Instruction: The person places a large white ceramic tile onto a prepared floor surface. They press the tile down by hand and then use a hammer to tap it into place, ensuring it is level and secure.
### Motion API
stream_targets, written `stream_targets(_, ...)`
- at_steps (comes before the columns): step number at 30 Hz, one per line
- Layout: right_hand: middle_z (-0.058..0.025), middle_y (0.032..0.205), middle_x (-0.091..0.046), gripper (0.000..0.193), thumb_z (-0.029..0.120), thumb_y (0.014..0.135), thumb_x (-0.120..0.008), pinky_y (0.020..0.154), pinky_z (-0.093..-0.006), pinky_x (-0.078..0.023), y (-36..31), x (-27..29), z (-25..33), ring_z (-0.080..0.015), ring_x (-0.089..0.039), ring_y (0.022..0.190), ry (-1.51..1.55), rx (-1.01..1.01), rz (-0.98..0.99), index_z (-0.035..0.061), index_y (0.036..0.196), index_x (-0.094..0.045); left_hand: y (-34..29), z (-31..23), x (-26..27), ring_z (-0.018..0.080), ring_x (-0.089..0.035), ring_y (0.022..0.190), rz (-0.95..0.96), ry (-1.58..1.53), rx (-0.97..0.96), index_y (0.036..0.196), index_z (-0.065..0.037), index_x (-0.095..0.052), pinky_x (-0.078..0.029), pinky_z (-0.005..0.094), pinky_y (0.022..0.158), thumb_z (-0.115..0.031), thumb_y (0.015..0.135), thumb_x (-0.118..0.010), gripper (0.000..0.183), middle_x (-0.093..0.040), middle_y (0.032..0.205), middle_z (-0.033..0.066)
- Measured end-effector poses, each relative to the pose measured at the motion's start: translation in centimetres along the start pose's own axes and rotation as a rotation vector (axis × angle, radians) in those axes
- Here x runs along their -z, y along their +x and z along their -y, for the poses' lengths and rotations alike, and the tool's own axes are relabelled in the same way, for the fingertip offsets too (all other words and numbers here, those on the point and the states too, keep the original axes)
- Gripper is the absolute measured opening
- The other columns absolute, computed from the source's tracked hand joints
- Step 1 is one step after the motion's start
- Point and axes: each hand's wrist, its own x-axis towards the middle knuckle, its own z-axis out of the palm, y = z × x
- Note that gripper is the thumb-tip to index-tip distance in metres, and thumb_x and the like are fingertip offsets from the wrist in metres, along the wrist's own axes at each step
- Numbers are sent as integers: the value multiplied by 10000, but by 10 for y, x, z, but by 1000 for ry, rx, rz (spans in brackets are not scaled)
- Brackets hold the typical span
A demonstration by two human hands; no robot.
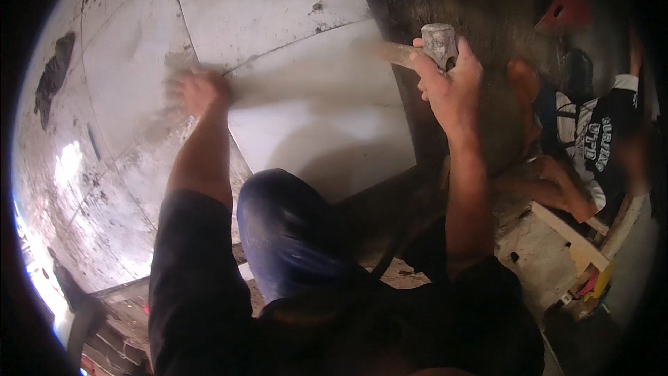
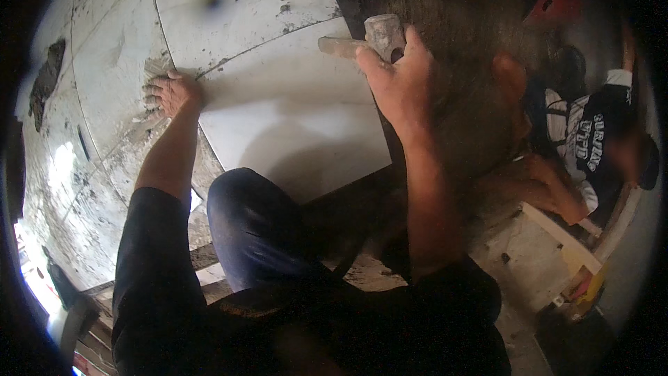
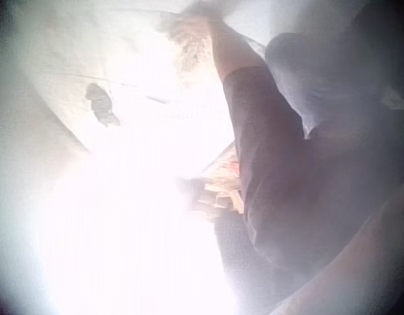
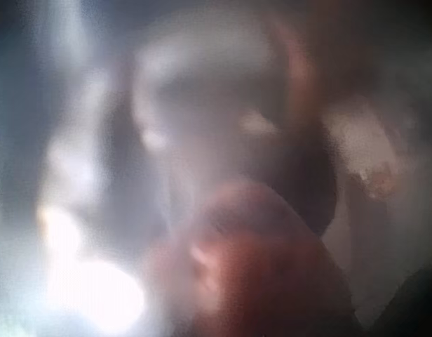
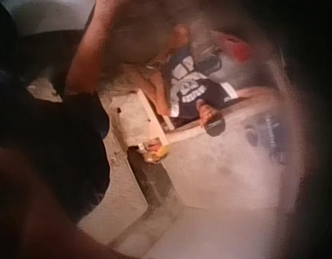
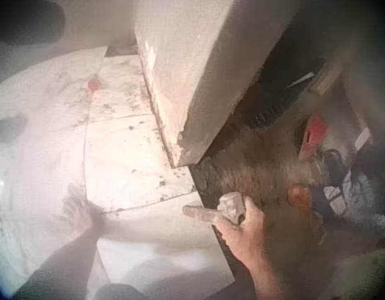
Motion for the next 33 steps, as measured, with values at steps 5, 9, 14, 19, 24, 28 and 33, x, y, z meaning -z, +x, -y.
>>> stream_targets(5, -72, 824, -683, 291, 162, 817, -739, 546, -296, -484, 7, -1, 16, -135, -604, 620, 58, -94, 45, -1, 1046, -662, 3, 5, 5, 398, -132, 1551, 5, 95, 15, 1597, -32, -220, -20, 649, 1217, -477, 1080, -218, 682, -149, 1688, 178)
stream_targets(9, -47, 832, -670, 270, 140, 839, -730, 465, -250, -459, 5, -6, 4, -85, -560, 542, -11, -40, 12, 11, 1067, -661, 5, 8, -5, 397, -131, 1551, 6, 86, 3, 1597, -32, -218, -23, 653, 1218, -479, 1075, -246, 688, -151, 1686, 180)
stream_targets(14, -93, 858, -698, 308, 179, 819, -743, 498, -283, -497, 8, -2, 13, -125, -618, 572, 37, -43, 11, -17, 1035, -643, 5, 6, -1, 408, -142, 1544, -10, 100, 7, 1589, -25, -249, -23, 656, 1216, -479, 1064, -277, 695, -155, 1684, 186)
stream_targets(19, -93, 830, -693, 294, 176, 824, -746, 481, -284, -500, 20, -2, 14, -136, -620, 545, 77, -39, 27, -17, 1018, -637, 8, 8, -10, 410, -129, 1545, -35, 61, 5, 1588, -34, -269, -33, 663, 1208, -477, 1057, -284, 692, -149, 1689, 175)
stream_targets(24, -78, 955, -713, 273, 115, 848, -721, 471, -248, -474, 26, -7, 17, -82, -576, 572, -9, -66, 41, -10, 1076, -637, 11, 14, -16, 399, -76, 1560, 17, 100, 6, 1604, -50, -223, -50, 668, 1203, -510, 1058, -257, 714, -112, 1700, 162)
stream_targets(28, -84, 962, -721, 284, 118, 844, -728, 471, -250, -474, 31, -7, 20, -89, -575, 561, 18, -86, 50, -13, 1081, -641, 12, 16, -16, 401, -64, 1561, -1, 67, 11, 1607, -51, -213, -45, 662, 1208, -516, 1058, -265, 721, -102, 1700, 164)
stream_targets(33, -100, 978, -722, 278, 102, 840, -721, 456, -260, -479, 32, -15, 20, -103, -584, 547, 59, -10, 57, -19, 1071, -626, 10, 8, -5, 412, -79, 1557, -2, -1, -29, 1592, -18, -242, -14, 667, 1208, -473, 1066, -269, 696, -121, 1693, 180)
